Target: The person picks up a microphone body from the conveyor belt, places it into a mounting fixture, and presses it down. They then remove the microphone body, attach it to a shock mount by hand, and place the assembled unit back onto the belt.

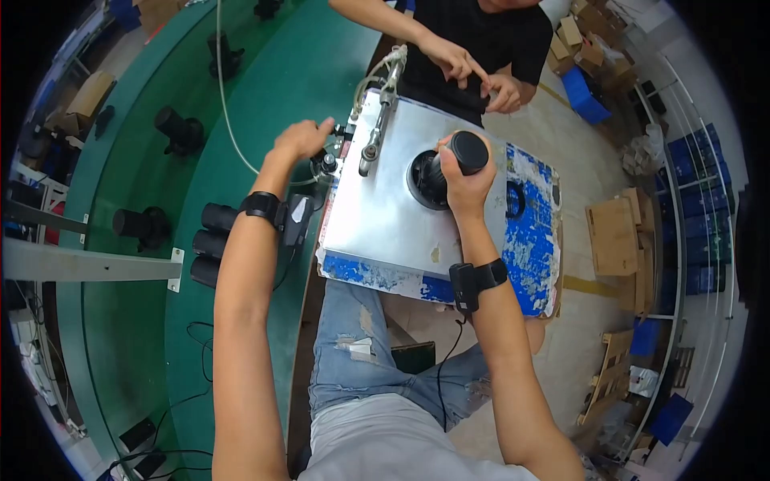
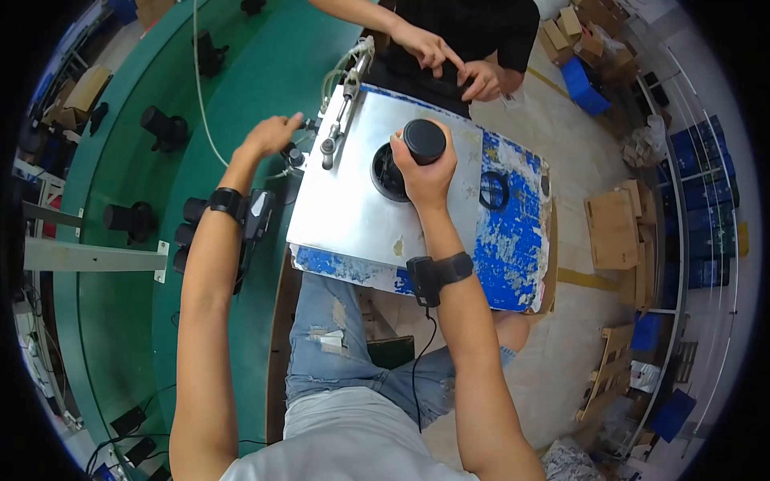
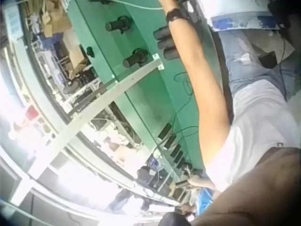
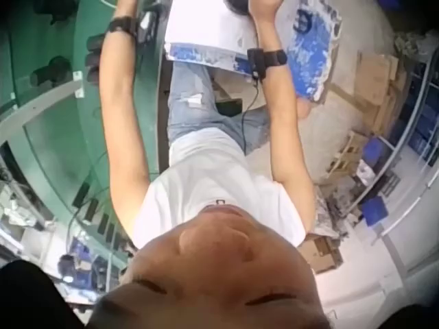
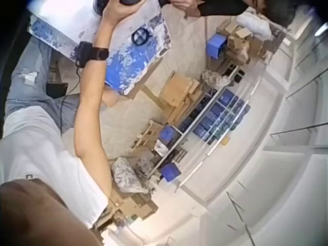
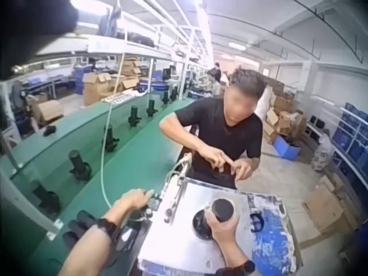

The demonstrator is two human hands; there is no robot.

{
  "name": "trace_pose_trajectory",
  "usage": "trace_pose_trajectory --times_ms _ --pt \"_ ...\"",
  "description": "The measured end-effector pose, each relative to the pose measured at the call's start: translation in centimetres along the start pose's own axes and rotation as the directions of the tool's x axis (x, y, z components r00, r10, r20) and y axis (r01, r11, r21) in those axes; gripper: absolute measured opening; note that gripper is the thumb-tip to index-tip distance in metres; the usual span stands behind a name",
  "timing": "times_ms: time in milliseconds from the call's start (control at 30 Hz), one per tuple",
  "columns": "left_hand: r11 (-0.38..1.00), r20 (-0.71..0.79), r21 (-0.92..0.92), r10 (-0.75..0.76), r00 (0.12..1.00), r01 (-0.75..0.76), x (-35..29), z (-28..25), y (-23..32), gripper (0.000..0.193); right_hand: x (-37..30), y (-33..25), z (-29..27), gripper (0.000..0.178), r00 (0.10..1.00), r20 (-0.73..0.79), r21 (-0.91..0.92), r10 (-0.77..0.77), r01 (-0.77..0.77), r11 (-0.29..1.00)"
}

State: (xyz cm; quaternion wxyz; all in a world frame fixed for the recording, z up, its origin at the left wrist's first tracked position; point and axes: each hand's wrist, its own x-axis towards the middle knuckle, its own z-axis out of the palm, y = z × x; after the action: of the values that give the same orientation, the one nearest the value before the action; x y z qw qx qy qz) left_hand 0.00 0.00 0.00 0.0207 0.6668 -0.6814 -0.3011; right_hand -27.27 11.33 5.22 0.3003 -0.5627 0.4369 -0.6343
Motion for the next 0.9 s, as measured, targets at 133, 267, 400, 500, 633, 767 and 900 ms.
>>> trace_pose_trajectory --times_ms 133,267,400,500,633,767,900 --pt "0.977 -0.454 -0.115 0.107 0.884 -0.177 -2.0 1.0 0.7 0.066 2.0 -3.0 -0.4 0.021 0.855 -0.12 -0.458 -0.505 0.403 0.792" --pt "0.734 -0.81 -0.298 0.144 0.568 -0.611 -17.1 -3.3 3.3 0.046 5.9 -19.9 1.5 0.022 0.816 -0.155 0.16 -0.556 0.576 0.801" --pt "0.605 -0.862 -0.007 0.401 0.311 -0.797 -27.9 -0.6 7.5 0.061 -1.6 -19.7 2.5 0.055 0.906 0.27 0.142 -0.327 0.298 0.944" --pt "0.618 -0.781 -0.1 0.437 0.446 -0.78 -31.7 3.5 9.1 0.073 -9.2 -17.6 3.3 0.071 0.87 0.486 0.158 -0.083 0.006 0.987" --pt "0.808 -0.687 -0.378 0.083 0.722 -0.452 -34.3 7.2 0.3 0.066 -15.1 -14.3 4.4 0.075 0.812 0.583 0.03 0.034 -0.064 0.998" --pt "0.743 -0.81 -0.574 -0.451 0.375 -0.346 -37.0 2.2 -11.8 0.06 -14.7 -12.5 0.2 0.041 0.87 0.43 -0.192 0.241 -0.173 0.966" --pt "0.755 -0.763 -0.616 -0.642 -0.067 -0.223 -38.6 0.6 -28.6 0.059 -11.4 -8.9 -0.5 0.028 0.907 0.403 -0.086 0.124 -0.097 0.991"
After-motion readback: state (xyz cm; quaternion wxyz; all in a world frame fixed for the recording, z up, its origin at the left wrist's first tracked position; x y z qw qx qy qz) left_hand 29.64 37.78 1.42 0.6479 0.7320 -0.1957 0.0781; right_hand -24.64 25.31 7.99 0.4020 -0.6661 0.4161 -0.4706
